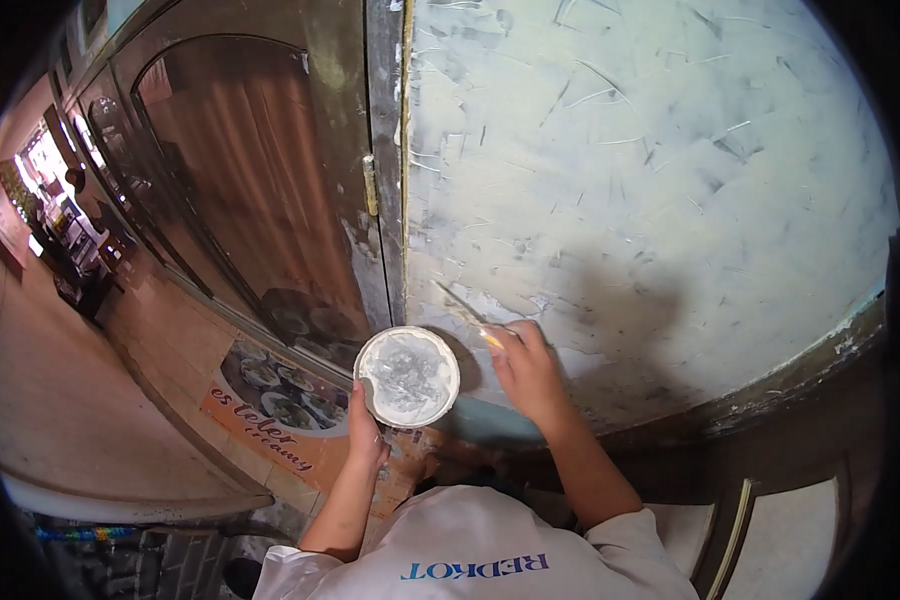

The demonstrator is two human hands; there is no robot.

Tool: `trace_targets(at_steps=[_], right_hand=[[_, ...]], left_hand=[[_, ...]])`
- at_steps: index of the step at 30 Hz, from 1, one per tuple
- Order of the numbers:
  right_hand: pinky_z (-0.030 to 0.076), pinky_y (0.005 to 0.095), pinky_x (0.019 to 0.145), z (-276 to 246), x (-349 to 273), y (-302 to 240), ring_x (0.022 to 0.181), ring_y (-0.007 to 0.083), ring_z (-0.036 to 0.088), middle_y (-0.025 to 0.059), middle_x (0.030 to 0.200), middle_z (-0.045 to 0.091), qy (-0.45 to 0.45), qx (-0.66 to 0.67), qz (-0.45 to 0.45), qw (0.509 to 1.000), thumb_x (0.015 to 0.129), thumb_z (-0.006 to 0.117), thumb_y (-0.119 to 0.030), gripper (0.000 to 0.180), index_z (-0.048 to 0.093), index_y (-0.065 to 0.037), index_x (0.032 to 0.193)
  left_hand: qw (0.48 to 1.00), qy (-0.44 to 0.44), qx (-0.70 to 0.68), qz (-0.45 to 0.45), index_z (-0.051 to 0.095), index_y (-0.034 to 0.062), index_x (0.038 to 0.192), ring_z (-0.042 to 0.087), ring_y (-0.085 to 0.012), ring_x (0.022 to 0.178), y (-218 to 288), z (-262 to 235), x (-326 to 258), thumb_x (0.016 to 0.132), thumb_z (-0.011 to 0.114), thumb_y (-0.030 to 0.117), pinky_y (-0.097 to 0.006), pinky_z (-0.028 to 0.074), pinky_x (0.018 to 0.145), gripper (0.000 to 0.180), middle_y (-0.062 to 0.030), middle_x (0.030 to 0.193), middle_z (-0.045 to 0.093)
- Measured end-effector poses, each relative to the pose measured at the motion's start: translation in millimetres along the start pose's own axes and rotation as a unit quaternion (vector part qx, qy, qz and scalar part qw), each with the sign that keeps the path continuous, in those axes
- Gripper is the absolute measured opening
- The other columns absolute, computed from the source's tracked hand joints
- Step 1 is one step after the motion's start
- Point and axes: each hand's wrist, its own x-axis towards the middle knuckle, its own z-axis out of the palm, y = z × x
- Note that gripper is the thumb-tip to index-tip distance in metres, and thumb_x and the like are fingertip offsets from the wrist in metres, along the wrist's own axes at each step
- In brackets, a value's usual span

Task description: Applying plaster or wall putty to a wall using a putty knife.

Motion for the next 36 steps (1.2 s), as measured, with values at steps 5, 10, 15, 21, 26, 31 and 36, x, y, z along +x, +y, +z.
trace_targets(at_steps=[5,10,15,21,26,31,36], right_hand=[[0.05,0.0417,0.064,4,10,1,0.078,0.0316,0.06,0.0108,0.096,0.05,-0.024,-0.045,0.024,0.998,0.08,0.062,-0.008,0.032,0.058,-0.011,0.111],[0.049,0.0401,0.064,-10,-10,9,0.077,0.0317,0.058,0.0108,0.094,0.052,-0.002,-0.003,0.016,1.0,0.079,0.062,-0.004,0.03,0.06,-0.011,0.108],[0.05,0.0413,0.065,11,11,-3,0.078,0.0326,0.059,0.0113,0.097,0.052,-0.033,-0.019,0.012,0.999,0.08,0.06,-0.006,0.031,0.058,-0.011,0.111],[0.05,0.0416,0.069,1,-8,5,0.082,0.0351,0.06,0.0134,0.101,0.054,-0.023,-0.002,0.057,0.998,0.083,0.058,-0.008,0.031,0.057,-0.009,0.113],[0.049,0.0398,0.073,-15,-24,7,0.085,0.0369,0.059,0.0174,0.098,0.058,-0.01,0.041,0.044,0.998,0.084,0.057,-0.008,0.03,0.055,-0.005,0.114],[0.046,0.0412,0.079,-7,-17,-5,0.093,0.0351,0.056,0.017,0.098,0.059,-0.039,0.092,0.044,0.994,0.082,0.059,-0.009,0.03,0.056,-0.005,0.111],[0.047,0.0409,0.072,2,-3,-14,0.083,0.0322,0.057,0.0117,0.095,0.053,-0.038,0.036,0.013,0.999,0.08,0.061,-0.01,0.03,0.059,-0.01,0.109]], left_hand=[[0.999,-0.024,0.02,0.016,0.042,0.0038,0.13,0.051,-0.0215,0.116,-1,8,-2,0.095,0.039,0.046,-0.035,0.037,0.099,0.055,-0.009,0.127,0.052],[1.0,-0.003,0.018,0.008,0.041,0.0041,0.131,0.05,-0.0215,0.117,3,4,-9,0.095,0.038,0.046,-0.035,0.037,0.1,0.055,-0.009,0.129,0.05],[1.0,-0.007,0.02,0.003,0.041,0.0049,0.131,0.05,-0.0213,0.117,-1,7,-7,0.095,0.038,0.047,-0.036,0.037,0.099,0.055,-0.0085,0.129,0.05],[1.0,0.016,0.01,0.022,0.043,0.0007,0.128,0.051,-0.0207,0.114,1,0,-17,0.096,0.039,0.045,-0.034,0.038,0.098,0.055,-0.0101,0.125,0.052],[0.999,0.021,0.006,0.034,0.044,-0.0001,0.127,0.051,-0.0208,0.114,0,-2,-16,0.096,0.039,0.044,-0.034,0.038,0.098,0.054,-0.011,0.125,0.053],[1.0,0.001,0.015,0.001,0.04,0.0044,0.133,0.048,-0.0221,0.119,-6,-10,-13,0.094,0.039,0.048,-0.035,0.035,0.101,0.058,-0.0093,0.132,0.049],[1.0,0.002,0.009,-0.001,0.04,0.0036,0.133,0.049,-0.0227,0.119,-6,-3,-15,0.094,0.04,0.048,-0.035,0.036,0.101,0.059,-0.0098,0.131,0.049]])
